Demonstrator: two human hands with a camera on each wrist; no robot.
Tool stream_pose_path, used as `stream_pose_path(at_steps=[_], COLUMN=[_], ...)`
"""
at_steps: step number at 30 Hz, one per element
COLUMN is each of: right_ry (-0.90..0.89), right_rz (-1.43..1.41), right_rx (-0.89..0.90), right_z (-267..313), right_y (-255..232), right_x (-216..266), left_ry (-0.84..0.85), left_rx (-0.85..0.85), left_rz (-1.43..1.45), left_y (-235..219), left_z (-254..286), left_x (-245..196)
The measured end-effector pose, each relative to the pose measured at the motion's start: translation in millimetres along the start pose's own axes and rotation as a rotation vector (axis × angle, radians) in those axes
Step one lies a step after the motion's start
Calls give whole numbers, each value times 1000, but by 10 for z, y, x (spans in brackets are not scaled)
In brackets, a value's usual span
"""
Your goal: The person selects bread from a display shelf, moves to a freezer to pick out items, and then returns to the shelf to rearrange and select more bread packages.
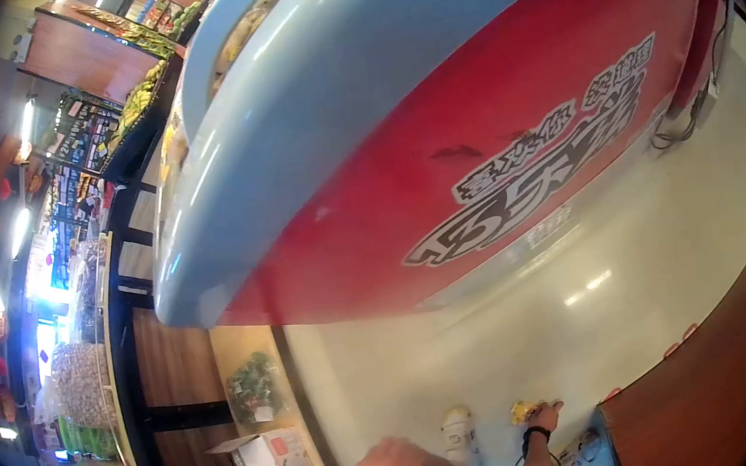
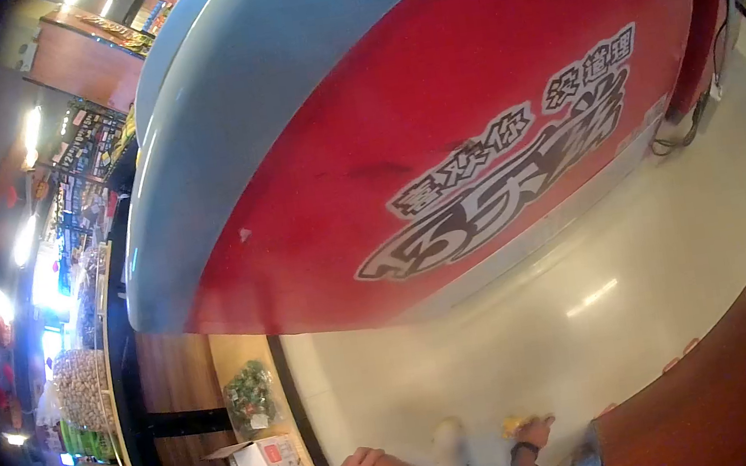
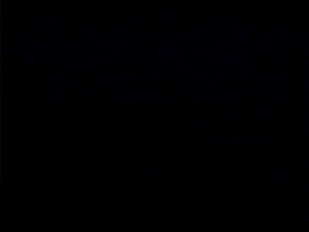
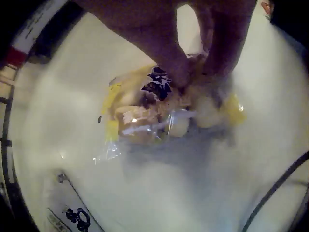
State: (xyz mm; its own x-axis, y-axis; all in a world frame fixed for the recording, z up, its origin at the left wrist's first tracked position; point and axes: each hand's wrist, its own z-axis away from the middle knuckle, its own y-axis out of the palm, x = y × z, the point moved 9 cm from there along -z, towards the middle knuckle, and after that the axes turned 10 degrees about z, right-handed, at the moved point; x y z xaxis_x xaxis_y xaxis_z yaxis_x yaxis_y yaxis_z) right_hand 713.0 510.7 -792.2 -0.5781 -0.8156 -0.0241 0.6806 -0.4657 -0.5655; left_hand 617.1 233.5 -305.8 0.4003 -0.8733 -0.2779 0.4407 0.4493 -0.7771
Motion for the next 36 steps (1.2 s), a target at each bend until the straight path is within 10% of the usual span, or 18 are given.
stream_pose_path(at_steps=[5, 6, 10, 14, 19, 22, 30, 32, 33, 36], right_ry=[64, 143, 331, -35, 207, 23, 23, -287, -56, -341], right_rz=[-12, -93, -146, 51, -128, -72, -401, -259, -277, 152], right_rx=[-278, -204, 16, 274, 54, 46, -14, -136, 215, 29], right_z=[24, -115, 236, 245, 638, 308, 673, 1044, 1461, 2290], right_y=[-177, 2, -83, 782, 286, 617, -277, -704, -962, -1714], right_x=[-299, -419, -417, -9, 304, 452, 510, 691, 594, 724], left_ry=[116, 371, 276, 41, 89, 28, 85, 150, 217, 172], left_rx=[8, -41, -161, -78, -131, -24, 141, 176, 140, 238], left_rz=[-33, -78, -32, -27, -24, 29, -20, -79, -110, -160], left_y=[132, 180, 87, 31, -34, 58, -184, -360, -385, -630], left_z=[-8, 40, 21, -95, -136, -213, -100, 64, 136, 372], left_x=[15, -74, -38, -37, -86, -59, -303, -350, -311, -295])
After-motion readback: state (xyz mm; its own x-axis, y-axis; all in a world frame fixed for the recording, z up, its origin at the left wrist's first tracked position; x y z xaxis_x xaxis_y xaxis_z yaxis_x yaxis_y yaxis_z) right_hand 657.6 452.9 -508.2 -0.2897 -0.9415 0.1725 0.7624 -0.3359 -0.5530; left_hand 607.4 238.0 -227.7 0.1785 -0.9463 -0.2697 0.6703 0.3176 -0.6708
